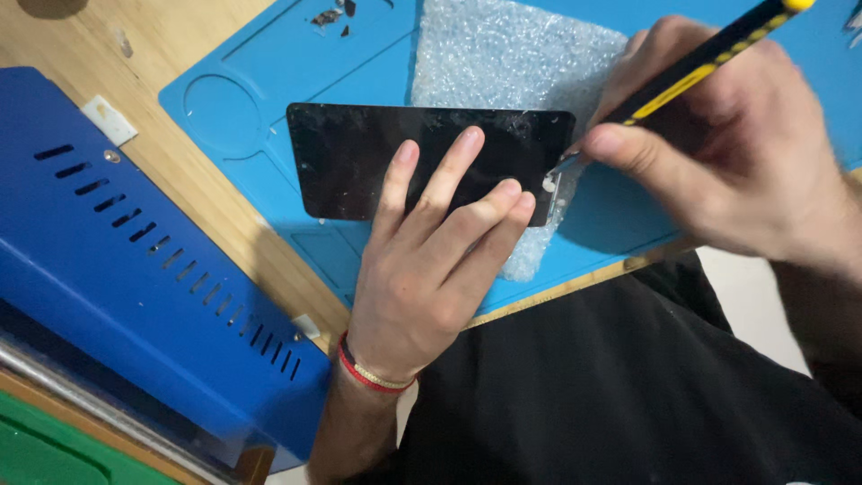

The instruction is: The person uses a yellow and black screwdriver to pry and scrape the edge of a black smartphone screen. They work on the device while it rests on a piece of bubble wrap on a blue mat, occasionally lifting the phone to inspect the edges.

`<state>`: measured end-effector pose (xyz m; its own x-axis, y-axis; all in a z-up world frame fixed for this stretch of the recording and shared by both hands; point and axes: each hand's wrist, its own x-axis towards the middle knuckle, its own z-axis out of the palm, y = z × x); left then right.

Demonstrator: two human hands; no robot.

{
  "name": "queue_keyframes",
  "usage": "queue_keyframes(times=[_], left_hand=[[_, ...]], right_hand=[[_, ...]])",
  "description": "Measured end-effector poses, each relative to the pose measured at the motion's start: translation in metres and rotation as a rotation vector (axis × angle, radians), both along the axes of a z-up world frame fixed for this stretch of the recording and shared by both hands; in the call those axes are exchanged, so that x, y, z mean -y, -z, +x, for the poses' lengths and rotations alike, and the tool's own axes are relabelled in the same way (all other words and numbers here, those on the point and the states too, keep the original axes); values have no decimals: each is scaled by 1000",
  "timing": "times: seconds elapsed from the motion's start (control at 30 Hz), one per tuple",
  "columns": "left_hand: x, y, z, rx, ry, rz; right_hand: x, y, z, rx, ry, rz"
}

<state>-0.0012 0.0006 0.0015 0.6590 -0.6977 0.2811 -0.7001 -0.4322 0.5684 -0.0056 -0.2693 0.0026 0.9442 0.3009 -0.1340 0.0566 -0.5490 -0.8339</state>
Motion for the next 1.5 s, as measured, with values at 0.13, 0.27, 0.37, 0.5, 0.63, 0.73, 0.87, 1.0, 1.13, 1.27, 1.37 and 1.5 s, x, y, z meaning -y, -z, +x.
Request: queue_keyframes(times=[0.13,0.27,0.37,0.5,0.63,0.73,0.87,1.0,1.13,1.27,1.37,1.5], left_hand=[[0,2,0,-13,2,-13],[-1,1,0,-17,11,-7],[1,1,0,1,-5,-9],[1,-1,0,17,-2,-11],[0,-1,0,-33,18,-8],[-1,-1,-1,-38,18,-4],[0,0,0,-27,14,-8],[-1,2,-1,-22,17,-6],[0,3,0,-19,13,-9],[0,-1,-1,-48,18,-11],[0,1,-1,-30,14,-5],[-1,0,0,-43,24,-7]], right_hand=[[4,0,-1,-20,23,79],[-2,-8,5,-110,29,137],[1,4,-7,-59,124,104],[4,2,-4,-17,23,-39],[2,0,-2,0,13,23],[2,-2,1,3,-31,24],[-1,3,-5,2,43,58],[1,0,1,-39,-71,110],[0,0,-1,-61,81,80],[0,-8,8,-96,23,156],[-2,0,2,23,-45,19],[6,5,6,-58,-105,98]])
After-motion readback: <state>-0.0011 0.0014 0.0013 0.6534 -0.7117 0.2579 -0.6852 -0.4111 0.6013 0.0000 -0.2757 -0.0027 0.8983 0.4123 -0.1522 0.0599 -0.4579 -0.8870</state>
